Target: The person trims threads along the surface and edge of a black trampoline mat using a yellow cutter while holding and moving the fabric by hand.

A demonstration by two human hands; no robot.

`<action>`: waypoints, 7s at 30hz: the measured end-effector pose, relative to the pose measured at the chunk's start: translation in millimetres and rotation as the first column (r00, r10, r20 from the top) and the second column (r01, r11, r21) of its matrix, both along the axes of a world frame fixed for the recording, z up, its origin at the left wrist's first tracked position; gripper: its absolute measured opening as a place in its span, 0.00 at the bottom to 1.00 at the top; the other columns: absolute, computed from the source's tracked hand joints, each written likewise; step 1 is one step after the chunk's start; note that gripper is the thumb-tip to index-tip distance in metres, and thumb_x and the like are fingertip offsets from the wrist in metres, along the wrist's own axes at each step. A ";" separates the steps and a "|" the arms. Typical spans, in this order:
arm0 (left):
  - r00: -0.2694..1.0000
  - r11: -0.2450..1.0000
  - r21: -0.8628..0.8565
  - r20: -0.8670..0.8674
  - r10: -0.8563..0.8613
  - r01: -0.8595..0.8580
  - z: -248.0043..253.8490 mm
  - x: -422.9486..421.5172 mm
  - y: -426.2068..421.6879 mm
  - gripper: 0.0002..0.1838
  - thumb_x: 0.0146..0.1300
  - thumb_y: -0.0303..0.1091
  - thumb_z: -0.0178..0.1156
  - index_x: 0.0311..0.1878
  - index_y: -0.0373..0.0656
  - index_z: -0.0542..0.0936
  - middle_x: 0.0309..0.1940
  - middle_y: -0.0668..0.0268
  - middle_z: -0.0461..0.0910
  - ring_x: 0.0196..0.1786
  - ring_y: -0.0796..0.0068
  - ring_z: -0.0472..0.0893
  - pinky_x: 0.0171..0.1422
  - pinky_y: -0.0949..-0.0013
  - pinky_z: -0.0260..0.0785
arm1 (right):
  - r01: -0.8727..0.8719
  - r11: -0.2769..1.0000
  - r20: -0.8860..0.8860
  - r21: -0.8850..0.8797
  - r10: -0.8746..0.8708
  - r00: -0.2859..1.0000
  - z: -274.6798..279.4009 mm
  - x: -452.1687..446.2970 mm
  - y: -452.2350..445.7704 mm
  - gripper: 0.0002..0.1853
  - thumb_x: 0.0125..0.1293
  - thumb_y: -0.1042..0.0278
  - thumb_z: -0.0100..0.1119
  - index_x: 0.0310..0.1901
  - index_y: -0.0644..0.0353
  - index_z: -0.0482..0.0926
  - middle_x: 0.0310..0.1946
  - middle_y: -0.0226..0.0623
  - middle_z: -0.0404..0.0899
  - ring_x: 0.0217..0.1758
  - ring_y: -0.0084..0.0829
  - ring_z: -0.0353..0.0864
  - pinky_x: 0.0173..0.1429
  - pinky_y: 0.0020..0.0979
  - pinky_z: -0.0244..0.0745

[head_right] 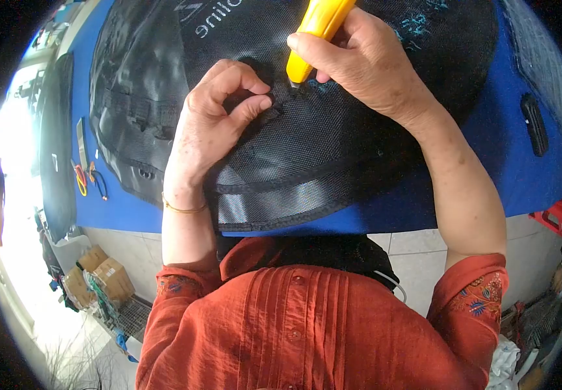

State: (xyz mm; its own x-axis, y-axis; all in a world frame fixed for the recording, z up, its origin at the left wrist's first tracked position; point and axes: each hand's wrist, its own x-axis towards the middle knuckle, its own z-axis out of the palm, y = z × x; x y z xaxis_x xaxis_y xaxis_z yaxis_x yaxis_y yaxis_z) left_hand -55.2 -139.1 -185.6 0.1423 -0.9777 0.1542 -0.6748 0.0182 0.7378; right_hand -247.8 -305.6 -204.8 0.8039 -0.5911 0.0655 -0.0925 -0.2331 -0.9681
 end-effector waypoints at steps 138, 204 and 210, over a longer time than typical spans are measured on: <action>0.981 0.993 -0.058 0.159 0.115 -0.107 -8.1 -5.7 -7.9 0.11 0.57 0.30 0.74 0.30 0.38 0.79 0.34 0.59 0.77 0.40 0.56 0.77 0.49 0.57 0.71 | -0.040 0.990 -0.062 -0.138 0.032 0.998 21.2 -3.9 3.2 0.08 0.77 0.57 0.59 0.46 0.51 0.80 0.27 0.25 0.81 0.27 0.11 0.80 0.31 0.15 0.76; 0.980 0.998 -0.003 0.189 0.068 -0.069 -4.8 -3.9 -5.4 0.14 0.55 0.34 0.76 0.31 0.35 0.82 0.41 0.58 0.79 0.47 0.56 0.77 0.55 0.58 0.71 | -0.017 0.984 -0.038 -0.179 0.011 0.999 13.2 -3.1 5.9 0.09 0.77 0.55 0.58 0.45 0.50 0.80 0.27 0.26 0.80 0.26 0.11 0.80 0.30 0.15 0.76; 0.984 0.997 0.029 0.169 0.064 -0.070 -3.2 -3.7 -4.7 0.12 0.58 0.31 0.73 0.33 0.34 0.80 0.42 0.58 0.78 0.49 0.57 0.77 0.57 0.60 0.70 | -0.039 0.992 -0.050 -0.121 0.033 0.998 16.0 -0.5 10.8 0.07 0.77 0.58 0.60 0.45 0.51 0.79 0.28 0.27 0.81 0.27 0.11 0.80 0.31 0.16 0.76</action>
State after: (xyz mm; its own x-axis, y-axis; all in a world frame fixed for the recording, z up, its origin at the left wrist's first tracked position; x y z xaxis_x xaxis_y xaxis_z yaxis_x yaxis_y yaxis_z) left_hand -58.9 -143.8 -188.8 0.1823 -0.9721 0.1477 -0.7879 -0.0545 0.6134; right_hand -248.3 -294.8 -188.8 0.8284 -0.5517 0.0966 -0.1273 -0.3534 -0.9268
